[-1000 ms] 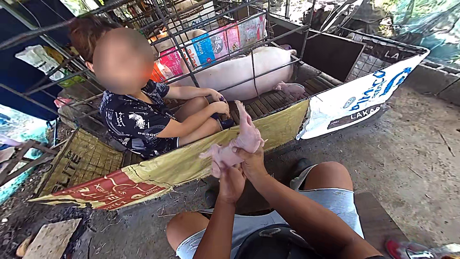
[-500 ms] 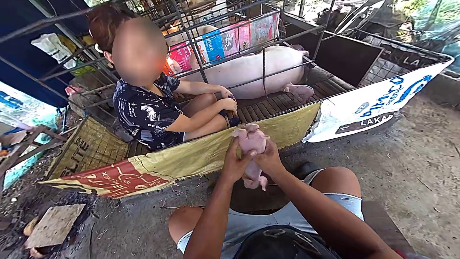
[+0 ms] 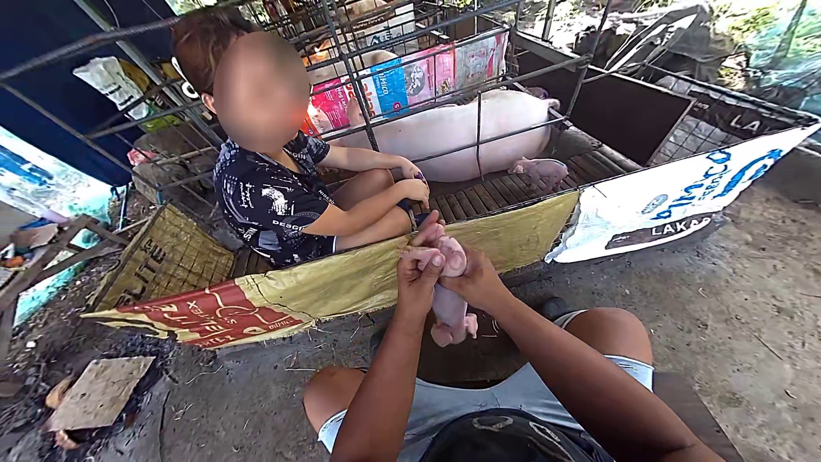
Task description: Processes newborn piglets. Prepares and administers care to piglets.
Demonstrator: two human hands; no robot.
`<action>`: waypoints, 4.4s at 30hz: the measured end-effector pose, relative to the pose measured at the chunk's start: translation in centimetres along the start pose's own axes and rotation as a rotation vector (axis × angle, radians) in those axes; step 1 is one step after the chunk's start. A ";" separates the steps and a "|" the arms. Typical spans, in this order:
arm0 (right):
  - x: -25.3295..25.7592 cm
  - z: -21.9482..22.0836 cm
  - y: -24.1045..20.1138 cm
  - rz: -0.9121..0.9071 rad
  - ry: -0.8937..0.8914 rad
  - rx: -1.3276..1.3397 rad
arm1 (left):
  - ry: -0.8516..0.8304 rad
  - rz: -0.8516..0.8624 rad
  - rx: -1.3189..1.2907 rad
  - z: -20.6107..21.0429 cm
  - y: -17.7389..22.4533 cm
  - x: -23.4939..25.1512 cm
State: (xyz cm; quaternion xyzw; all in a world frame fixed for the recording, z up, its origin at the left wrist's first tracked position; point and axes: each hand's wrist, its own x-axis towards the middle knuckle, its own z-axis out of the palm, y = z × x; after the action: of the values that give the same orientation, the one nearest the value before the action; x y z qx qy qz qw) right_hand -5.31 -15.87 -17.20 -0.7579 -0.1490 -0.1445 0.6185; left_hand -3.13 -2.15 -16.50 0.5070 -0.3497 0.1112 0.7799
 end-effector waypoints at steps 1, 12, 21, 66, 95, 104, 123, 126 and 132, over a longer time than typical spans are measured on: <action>-0.1 0.2 -0.1 -0.006 0.002 -0.022 | 0.017 -0.015 0.032 0.0 0.3 0.1; -1.1 2.2 0.4 -0.033 -0.002 -0.102 | 0.389 -0.140 0.038 1.1 2.3 0.8; -2.5 2.8 1.1 -0.026 -0.039 -0.040 | 0.505 -0.126 -0.019 1.3 4.8 1.1; -1.5 1.7 -2.4 0.017 -0.080 -0.080 | 0.294 0.012 -0.071 0.2 3.0 -1.2; 5.0 0.3 -7.7 -0.062 -0.413 -0.529 | 0.443 -0.164 -0.038 -1.7 3.4 -2.5; 4.6 -0.8 -5.4 0.027 -0.262 -0.095 | 0.454 -0.188 -0.087 -2.4 2.6 -3.1; 2.5 1.0 -3.9 -0.421 -0.381 -0.288 | 0.652 -0.135 0.091 -3.4 3.3 -2.1; 2.2 1.1 -3.4 -0.321 -0.297 -0.171 | 0.673 -0.120 0.076 -3.3 3.6 -2.0; 1.3 1.0 -3.4 -0.197 -0.226 0.026 | 0.597 -0.065 0.023 -3.4 4.1 -2.9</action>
State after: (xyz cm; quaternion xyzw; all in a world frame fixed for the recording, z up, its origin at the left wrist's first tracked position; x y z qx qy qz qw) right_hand -5.42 -14.22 -13.82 -0.7429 -0.2932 -0.1164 0.5904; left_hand -5.94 3.17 -16.33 0.4718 -0.0871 0.2344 0.8455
